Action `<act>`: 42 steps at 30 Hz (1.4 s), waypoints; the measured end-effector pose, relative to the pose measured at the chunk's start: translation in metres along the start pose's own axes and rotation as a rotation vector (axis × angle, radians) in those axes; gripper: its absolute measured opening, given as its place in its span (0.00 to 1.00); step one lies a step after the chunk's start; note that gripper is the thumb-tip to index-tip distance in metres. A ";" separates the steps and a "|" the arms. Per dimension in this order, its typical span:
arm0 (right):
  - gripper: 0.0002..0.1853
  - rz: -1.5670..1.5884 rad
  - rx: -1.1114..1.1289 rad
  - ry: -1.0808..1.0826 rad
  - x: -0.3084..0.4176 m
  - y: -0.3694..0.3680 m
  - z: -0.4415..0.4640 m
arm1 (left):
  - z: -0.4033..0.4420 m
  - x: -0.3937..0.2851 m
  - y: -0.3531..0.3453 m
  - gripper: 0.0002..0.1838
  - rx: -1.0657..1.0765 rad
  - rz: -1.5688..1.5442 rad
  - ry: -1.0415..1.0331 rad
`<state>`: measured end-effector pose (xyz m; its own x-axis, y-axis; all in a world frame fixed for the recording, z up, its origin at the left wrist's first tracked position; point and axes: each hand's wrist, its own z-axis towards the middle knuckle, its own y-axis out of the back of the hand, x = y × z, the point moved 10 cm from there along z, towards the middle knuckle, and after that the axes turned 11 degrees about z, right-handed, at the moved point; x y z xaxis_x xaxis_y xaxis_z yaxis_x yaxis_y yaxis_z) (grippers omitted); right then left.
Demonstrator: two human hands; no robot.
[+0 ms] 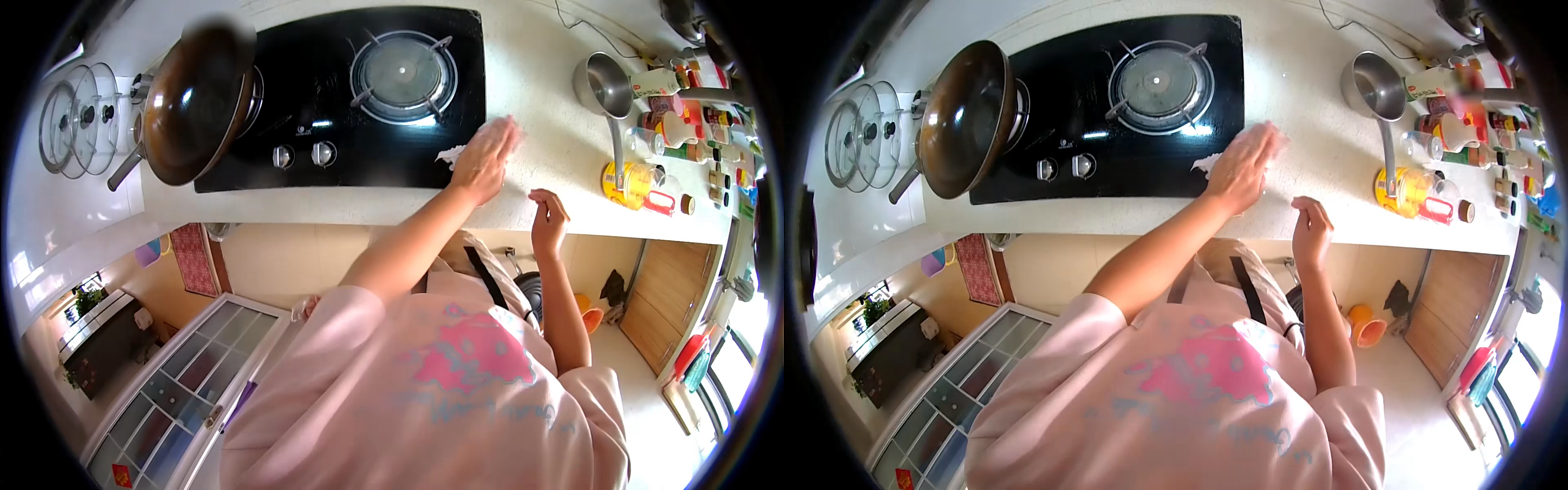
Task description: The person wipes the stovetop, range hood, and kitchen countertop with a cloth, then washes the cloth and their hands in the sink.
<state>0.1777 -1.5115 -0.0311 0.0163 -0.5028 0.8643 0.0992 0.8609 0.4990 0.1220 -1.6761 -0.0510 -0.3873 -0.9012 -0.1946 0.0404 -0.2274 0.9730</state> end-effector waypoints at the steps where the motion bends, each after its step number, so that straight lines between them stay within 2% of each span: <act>1: 0.09 0.019 -0.021 -0.039 -0.003 0.003 -0.001 | 0.000 0.011 0.001 0.35 -0.073 -0.036 0.108; 3: 0.09 0.012 -0.029 -0.017 -0.001 0.007 -0.003 | -0.003 0.022 0.012 0.38 -0.149 -0.095 0.243; 8: 0.10 0.033 -0.057 -0.025 -0.003 0.014 -0.007 | 0.017 0.031 0.008 0.42 -0.139 0.049 0.286; 12: 0.12 0.057 -0.058 -0.008 0.007 0.018 -0.006 | 0.073 0.062 0.006 0.45 -0.126 0.003 0.299; 15: 0.14 0.077 -0.045 -0.030 0.018 0.019 -0.009 | 0.125 0.072 0.006 0.44 -0.122 0.062 0.152; 20: 0.15 0.009 0.012 -0.009 0.043 0.019 -0.013 | 0.203 0.087 -0.017 0.37 -0.166 0.134 0.119; 22: 0.15 -0.008 0.000 0.006 0.051 0.024 -0.016 | 0.193 0.068 -0.024 0.36 -0.150 0.164 0.065; 25: 0.14 0.093 -0.096 -0.087 0.028 0.030 -0.024 | 0.130 0.009 -0.020 0.37 -0.118 -0.084 -0.096; 26: 0.14 0.093 -0.101 -0.093 0.023 0.031 -0.025 | 0.100 -0.017 -0.022 0.39 -0.011 -0.143 -0.190; 27: 0.14 0.095 -0.106 -0.098 0.017 0.032 -0.025 | 0.067 -0.042 -0.026 0.39 -0.104 -0.236 -0.283; 28: 0.13 0.096 -0.112 -0.107 0.015 0.032 -0.027 | 0.041 -0.067 -0.030 0.39 0.064 -0.203 -0.376; 30: 0.13 0.087 -0.117 -0.097 0.021 0.032 -0.021 | -0.008 -0.096 -0.018 0.32 -0.019 -0.128 -0.612; 32: 0.13 0.092 -0.131 -0.081 0.026 0.032 -0.015 | -0.018 -0.092 -0.023 0.24 0.017 -0.300 -0.580; 35: 0.13 0.133 -0.209 -0.061 0.036 0.035 -0.003 | -0.014 -0.070 -0.017 0.19 0.093 -0.564 -0.474; 37: 0.13 0.167 -0.219 -0.013 0.053 0.030 0.006 | -0.009 -0.052 0.006 0.16 0.160 -0.751 -0.281; 39: 0.14 0.201 -0.225 0.035 0.079 0.026 0.016 | -0.007 -0.027 0.028 0.14 0.194 -0.965 0.041; 40: 0.18 0.222 -0.146 0.006 0.093 0.016 0.021 | -0.010 -0.019 0.021 0.11 0.191 -0.845 0.078; 41: 0.25 0.229 -0.058 0.043 0.098 0.003 0.026 | -0.011 -0.008 0.032 0.10 0.156 -0.979 0.158; 42: 0.29 0.412 -0.008 -0.013 0.104 -0.013 0.031 | -0.015 0.003 0.052 0.10 0.116 -1.114 0.239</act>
<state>0.1474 -1.5725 0.0540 0.0438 -0.1149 0.9924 0.0947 0.9894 0.1104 0.1365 -1.6961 -0.0024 0.0306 -0.2704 -0.9623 -0.3054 -0.9192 0.2486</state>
